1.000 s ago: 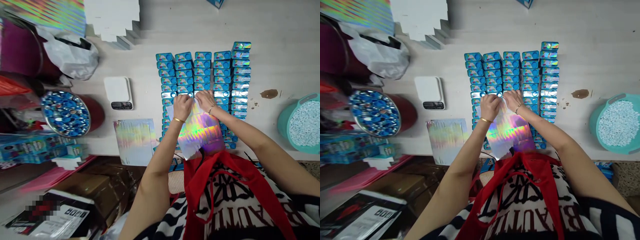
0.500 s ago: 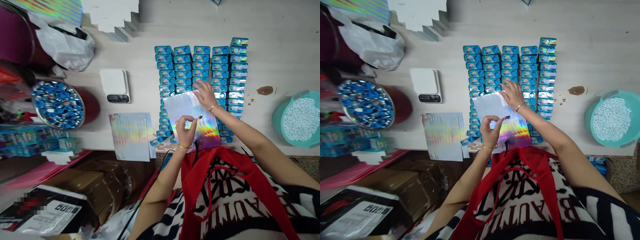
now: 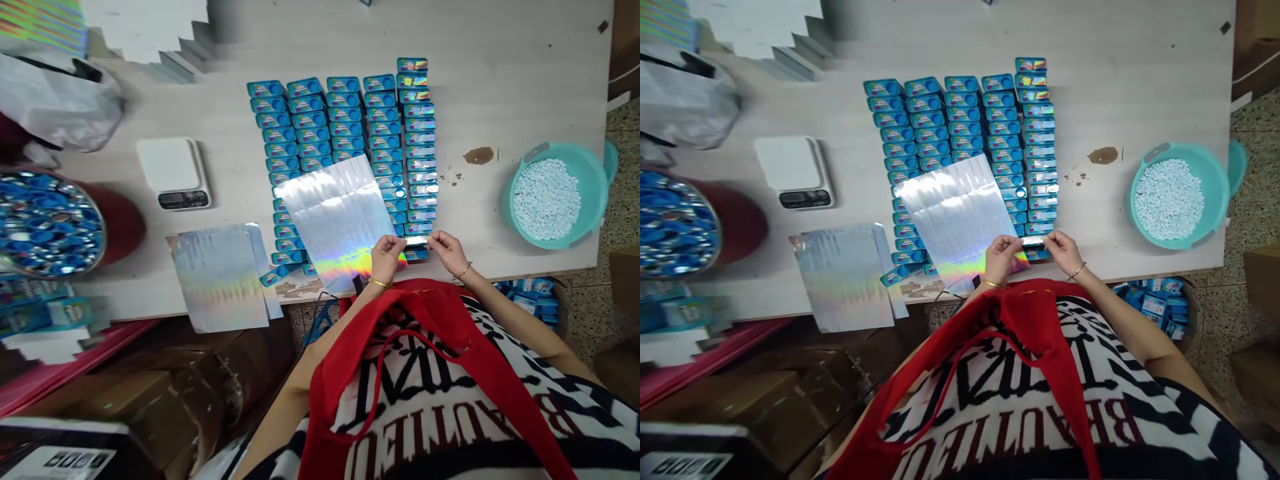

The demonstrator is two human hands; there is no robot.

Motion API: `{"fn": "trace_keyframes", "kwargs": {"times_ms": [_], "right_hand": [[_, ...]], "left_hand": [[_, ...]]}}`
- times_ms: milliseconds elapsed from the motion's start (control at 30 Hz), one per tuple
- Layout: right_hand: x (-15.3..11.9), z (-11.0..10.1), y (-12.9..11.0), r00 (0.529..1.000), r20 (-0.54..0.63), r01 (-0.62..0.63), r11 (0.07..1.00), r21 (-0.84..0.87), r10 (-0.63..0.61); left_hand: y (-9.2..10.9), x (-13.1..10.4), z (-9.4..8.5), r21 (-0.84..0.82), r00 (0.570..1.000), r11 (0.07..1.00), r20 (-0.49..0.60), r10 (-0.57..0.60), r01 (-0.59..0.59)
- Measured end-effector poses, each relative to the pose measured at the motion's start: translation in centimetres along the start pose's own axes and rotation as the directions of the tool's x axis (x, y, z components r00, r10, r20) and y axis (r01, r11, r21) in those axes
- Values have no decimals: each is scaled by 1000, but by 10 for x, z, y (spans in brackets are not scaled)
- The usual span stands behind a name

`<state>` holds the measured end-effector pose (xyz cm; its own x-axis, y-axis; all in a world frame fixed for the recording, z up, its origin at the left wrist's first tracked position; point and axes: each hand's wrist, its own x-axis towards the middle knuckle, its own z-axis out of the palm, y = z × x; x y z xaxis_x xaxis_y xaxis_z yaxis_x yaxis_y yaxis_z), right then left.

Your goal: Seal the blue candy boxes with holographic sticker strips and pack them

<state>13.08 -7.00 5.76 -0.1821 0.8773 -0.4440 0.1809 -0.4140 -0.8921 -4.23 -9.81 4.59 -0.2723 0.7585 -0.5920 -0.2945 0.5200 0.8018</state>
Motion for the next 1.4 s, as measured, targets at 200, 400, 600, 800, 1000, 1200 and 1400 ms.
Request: {"fn": "trace_keyframes", "kwargs": {"times_ms": [200,400,600,800,1000,1200,1400], "right_hand": [[-4,-20,37,996,-81,11,975,-222,-30],[6,-22,51,990,-70,68,854,-516,-121],[14,-22,62,995,-43,40,736,-676,-93],[12,-20,79,988,-118,9,802,-598,-99],[-4,-19,88,986,163,136,764,-631,-41],[16,-18,53,990,54,122,603,-788,-129],[109,64,-46,865,328,481,444,-756,-380]], "left_hand": [[-26,9,15,484,976,854,4,217,-192],[-31,14,22,757,959,622,19,283,-199],[-27,14,28,859,965,475,76,251,-191],[-20,18,25,896,964,408,71,256,-175],[-20,15,27,917,963,345,121,240,-202],[-1,58,-10,750,887,500,257,383,-433],[71,174,-112,807,731,407,43,681,-427]]}}
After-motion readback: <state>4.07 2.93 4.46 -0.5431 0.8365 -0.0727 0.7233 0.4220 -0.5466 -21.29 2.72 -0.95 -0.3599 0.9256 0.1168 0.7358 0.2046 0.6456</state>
